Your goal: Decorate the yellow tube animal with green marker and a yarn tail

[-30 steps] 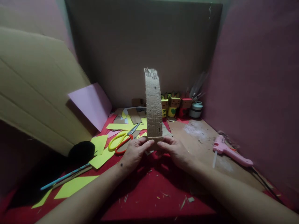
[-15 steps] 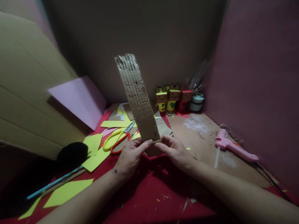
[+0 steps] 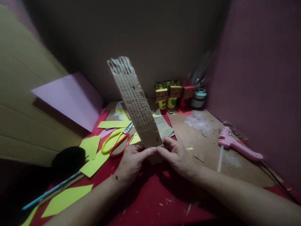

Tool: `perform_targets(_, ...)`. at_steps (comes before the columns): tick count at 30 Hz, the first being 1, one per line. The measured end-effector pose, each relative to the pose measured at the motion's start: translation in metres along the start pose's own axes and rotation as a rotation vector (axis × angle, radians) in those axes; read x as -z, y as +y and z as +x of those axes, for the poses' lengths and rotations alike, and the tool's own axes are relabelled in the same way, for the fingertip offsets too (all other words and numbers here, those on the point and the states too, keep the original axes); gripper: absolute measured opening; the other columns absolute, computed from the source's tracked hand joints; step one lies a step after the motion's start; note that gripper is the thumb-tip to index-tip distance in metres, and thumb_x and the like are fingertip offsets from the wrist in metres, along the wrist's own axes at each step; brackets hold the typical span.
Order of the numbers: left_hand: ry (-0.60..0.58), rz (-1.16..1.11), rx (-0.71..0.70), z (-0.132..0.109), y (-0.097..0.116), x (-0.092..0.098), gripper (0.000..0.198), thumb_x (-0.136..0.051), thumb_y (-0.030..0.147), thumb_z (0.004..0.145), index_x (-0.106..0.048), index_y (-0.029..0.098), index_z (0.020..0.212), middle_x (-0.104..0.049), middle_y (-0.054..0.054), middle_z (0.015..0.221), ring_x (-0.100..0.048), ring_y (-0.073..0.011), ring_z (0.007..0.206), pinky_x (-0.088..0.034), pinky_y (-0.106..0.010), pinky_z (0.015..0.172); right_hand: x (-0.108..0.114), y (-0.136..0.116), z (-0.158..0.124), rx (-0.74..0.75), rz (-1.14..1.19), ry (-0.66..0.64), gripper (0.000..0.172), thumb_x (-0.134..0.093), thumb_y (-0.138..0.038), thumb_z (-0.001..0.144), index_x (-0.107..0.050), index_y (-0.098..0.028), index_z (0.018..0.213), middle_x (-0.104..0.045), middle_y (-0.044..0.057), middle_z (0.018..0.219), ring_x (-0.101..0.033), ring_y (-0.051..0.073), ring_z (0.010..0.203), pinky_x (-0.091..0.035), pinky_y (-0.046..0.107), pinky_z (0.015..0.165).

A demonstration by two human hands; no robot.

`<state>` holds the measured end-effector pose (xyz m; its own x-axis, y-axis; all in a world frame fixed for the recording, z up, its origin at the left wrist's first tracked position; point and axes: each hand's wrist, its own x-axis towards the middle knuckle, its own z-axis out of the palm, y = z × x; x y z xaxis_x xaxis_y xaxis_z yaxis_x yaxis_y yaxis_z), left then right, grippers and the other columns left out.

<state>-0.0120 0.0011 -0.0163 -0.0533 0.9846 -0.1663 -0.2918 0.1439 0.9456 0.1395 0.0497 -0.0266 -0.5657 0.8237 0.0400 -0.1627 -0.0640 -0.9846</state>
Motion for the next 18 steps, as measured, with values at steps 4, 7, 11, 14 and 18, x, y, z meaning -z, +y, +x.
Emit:
perform_targets(4, -0.004, 0.022, 0.013, 0.002, -0.002, 0.001, 0.031, -0.084, 0.035, 0.066, -0.077, 0.013, 0.086, -0.074, -0.007, 0.075, -0.067, -0.0185, 0.066, -0.054, -0.030, 0.067, 0.002, -0.001, 0.001, 0.006, 0.037, 0.018, 0.016, -0.067, -0.033, 0.077, -0.059, -0.020, 0.078, -0.060, -0.002, 0.072, -0.056, 0.015, 0.067, -0.046, 0.029, 0.064)
perform_targets(7, 0.005, 0.079, 0.041, 0.004, -0.004, 0.004, 0.029, -0.081, 0.036, 0.070, -0.075, 0.013, 0.086, -0.071, -0.005, 0.070, -0.063, -0.0157, 0.058, -0.051, -0.027, 0.059, 0.006, -0.001, 0.002, -0.002, 0.057, 0.046, 0.013, -0.067, -0.031, 0.076, -0.060, -0.020, 0.077, -0.061, -0.001, 0.071, -0.056, 0.015, 0.065, -0.046, 0.029, 0.063)
perform_targets(11, 0.032, 0.094, 0.063, 0.003, -0.003, 0.005, 0.028, -0.081, 0.035, 0.069, -0.072, 0.012, 0.082, -0.071, -0.007, 0.071, -0.065, -0.0187, 0.062, -0.052, -0.029, 0.060, 0.008, 0.002, 0.004, -0.044, 0.055, 0.040, 0.016, -0.070, -0.031, 0.073, -0.061, -0.019, 0.079, -0.061, 0.000, 0.071, -0.057, 0.016, 0.067, -0.046, 0.031, 0.065)
perform_targets(14, 0.052, 0.091, 0.061, 0.001, -0.003, 0.003, 0.029, -0.082, 0.035, 0.067, -0.073, 0.013, 0.083, -0.073, -0.007, 0.074, -0.066, -0.0195, 0.064, -0.053, -0.031, 0.064, 0.010, 0.005, 0.006, -0.090, 0.085, -0.016, 0.019, -0.071, -0.032, 0.072, -0.064, -0.019, 0.084, -0.063, 0.001, 0.074, -0.059, 0.017, 0.070, -0.047, 0.033, 0.068)
perform_targets(18, -0.013, 0.098, 0.064, 0.003, -0.001, -0.004, 0.031, -0.083, 0.035, 0.065, -0.075, 0.013, 0.085, -0.075, -0.007, 0.078, -0.066, -0.0175, 0.065, -0.054, -0.031, 0.071, 0.015, 0.010, 0.004, -0.095, 0.069, -0.032, 0.013, -0.069, -0.028, 0.075, -0.065, -0.018, 0.083, -0.064, 0.002, 0.075, -0.060, 0.018, 0.071, -0.046, 0.032, 0.068)
